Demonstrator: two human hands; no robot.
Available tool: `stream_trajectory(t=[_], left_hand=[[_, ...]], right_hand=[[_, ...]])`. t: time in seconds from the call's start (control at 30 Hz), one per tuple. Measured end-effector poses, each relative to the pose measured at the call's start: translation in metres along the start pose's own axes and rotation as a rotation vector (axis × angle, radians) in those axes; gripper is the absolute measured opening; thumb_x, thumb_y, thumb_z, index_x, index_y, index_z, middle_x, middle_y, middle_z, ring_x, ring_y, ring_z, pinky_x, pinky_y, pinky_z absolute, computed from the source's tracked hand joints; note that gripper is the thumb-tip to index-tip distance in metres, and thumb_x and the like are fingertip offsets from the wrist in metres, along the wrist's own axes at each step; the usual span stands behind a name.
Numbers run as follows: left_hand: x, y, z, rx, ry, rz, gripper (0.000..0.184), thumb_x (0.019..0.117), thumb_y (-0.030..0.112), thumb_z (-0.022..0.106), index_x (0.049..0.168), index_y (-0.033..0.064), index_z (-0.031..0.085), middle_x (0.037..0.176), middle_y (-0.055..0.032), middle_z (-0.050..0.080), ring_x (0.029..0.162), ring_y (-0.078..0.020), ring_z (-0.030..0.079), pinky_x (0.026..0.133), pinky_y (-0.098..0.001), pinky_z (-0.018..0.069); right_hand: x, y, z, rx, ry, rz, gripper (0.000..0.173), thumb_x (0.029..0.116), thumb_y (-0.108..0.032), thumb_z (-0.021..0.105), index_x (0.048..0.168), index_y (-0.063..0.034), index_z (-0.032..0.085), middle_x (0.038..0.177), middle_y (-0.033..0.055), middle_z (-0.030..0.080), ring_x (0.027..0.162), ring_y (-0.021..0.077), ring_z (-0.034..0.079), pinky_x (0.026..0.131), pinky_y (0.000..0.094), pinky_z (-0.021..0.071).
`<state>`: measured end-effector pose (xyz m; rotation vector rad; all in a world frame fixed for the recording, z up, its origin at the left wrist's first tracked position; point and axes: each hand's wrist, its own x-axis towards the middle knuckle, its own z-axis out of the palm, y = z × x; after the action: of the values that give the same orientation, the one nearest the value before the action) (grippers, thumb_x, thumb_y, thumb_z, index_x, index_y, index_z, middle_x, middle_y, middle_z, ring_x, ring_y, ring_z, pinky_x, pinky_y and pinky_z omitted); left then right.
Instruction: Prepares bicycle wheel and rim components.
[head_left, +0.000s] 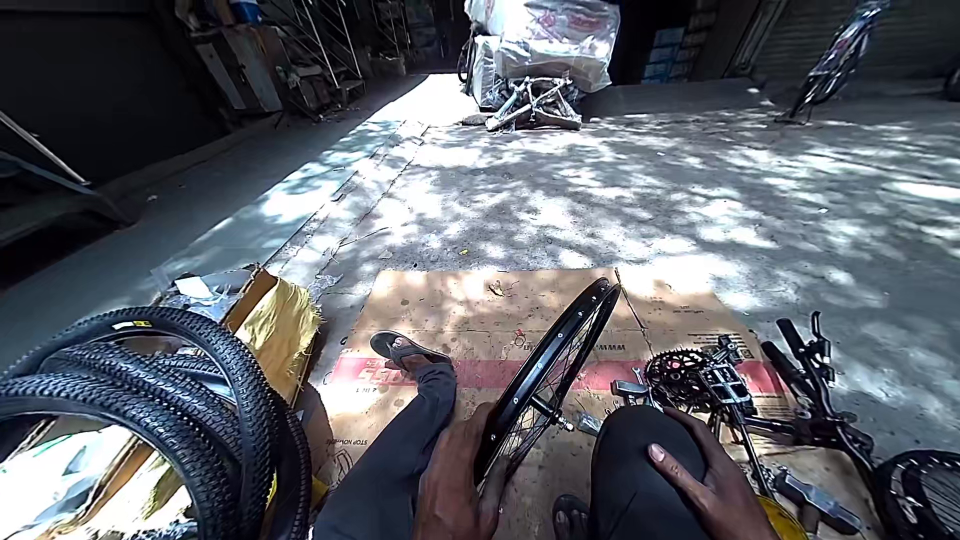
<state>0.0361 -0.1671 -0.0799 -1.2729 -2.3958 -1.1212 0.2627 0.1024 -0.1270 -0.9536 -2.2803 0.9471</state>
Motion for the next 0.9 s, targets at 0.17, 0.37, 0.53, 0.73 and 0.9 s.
stream_trajectory(t=[0.17, 0.37, 0.53, 0.73, 0.9], left_hand=[[-0.079, -0.046, 0.035, -0.091, 0.046, -0.09, 0.051, 0.0936, 0.025, 0.074, 0.134, -0.0026, 0.058, 0.101, -0.0145, 0.075, 0.086, -0.0209, 0.075, 0.078, -0.0419, 0.0635], [-0.039, -0.015, 0.016, -0.16, -0.183, -0.097, 0.056, 0.0968, 0.022, 0.069, 0.146, 0.0031, 0.05, 0.102, -0.0109, 0.076, 0.083, -0.0235, 0.076, 0.074, -0.0467, 0.0636], [0.042, 0.029, -0.015, -0.287, -0.082, -0.046, 0.062, 0.0908, 0.044, 0.075, 0.147, 0.0254, 0.054, 0.1, 0.0056, 0.07, 0.077, -0.006, 0.066, 0.067, -0.0298, 0.0604], [0.013, -0.016, -0.004, -0.197, -0.006, -0.083, 0.057, 0.0879, 0.043, 0.076, 0.135, 0.0116, 0.064, 0.12, -0.0008, 0.07, 0.105, -0.0097, 0.069, 0.088, -0.0324, 0.0614], [-0.052, -0.079, 0.012, -0.204, -0.046, -0.333, 0.057, 0.089, 0.05, 0.068, 0.126, 0.0074, 0.067, 0.099, -0.0014, 0.075, 0.086, -0.0099, 0.071, 0.079, -0.0389, 0.0602]], right_hand=[[0.003, 0.003, 0.001, 0.0, -0.002, 0.002, 0.089, 0.0826, -0.079, 0.059, 0.145, -0.0162, 0.055, 0.143, 0.0079, 0.06, 0.13, 0.0185, 0.058, 0.107, 0.0479, 0.0488], [0.007, -0.003, 0.01, -0.009, -0.021, -0.016, 0.091, 0.082, -0.08, 0.058, 0.146, -0.0146, 0.055, 0.143, 0.0103, 0.059, 0.131, 0.0215, 0.057, 0.107, 0.0505, 0.0474], [0.002, 0.0, 0.004, 0.01, 0.006, -0.013, 0.088, 0.0819, -0.08, 0.06, 0.144, -0.0183, 0.057, 0.141, 0.006, 0.061, 0.129, 0.0165, 0.058, 0.107, 0.0471, 0.0494], [0.0, 0.001, -0.003, 0.034, 0.005, 0.036, 0.089, 0.0814, -0.08, 0.061, 0.146, -0.0198, 0.056, 0.142, 0.0048, 0.06, 0.13, 0.0164, 0.058, 0.107, 0.0469, 0.0494], [0.004, 0.002, 0.0, 0.01, 0.001, 0.016, 0.092, 0.0807, -0.082, 0.059, 0.146, -0.0165, 0.056, 0.141, 0.0087, 0.06, 0.13, 0.0196, 0.057, 0.107, 0.0486, 0.048]])
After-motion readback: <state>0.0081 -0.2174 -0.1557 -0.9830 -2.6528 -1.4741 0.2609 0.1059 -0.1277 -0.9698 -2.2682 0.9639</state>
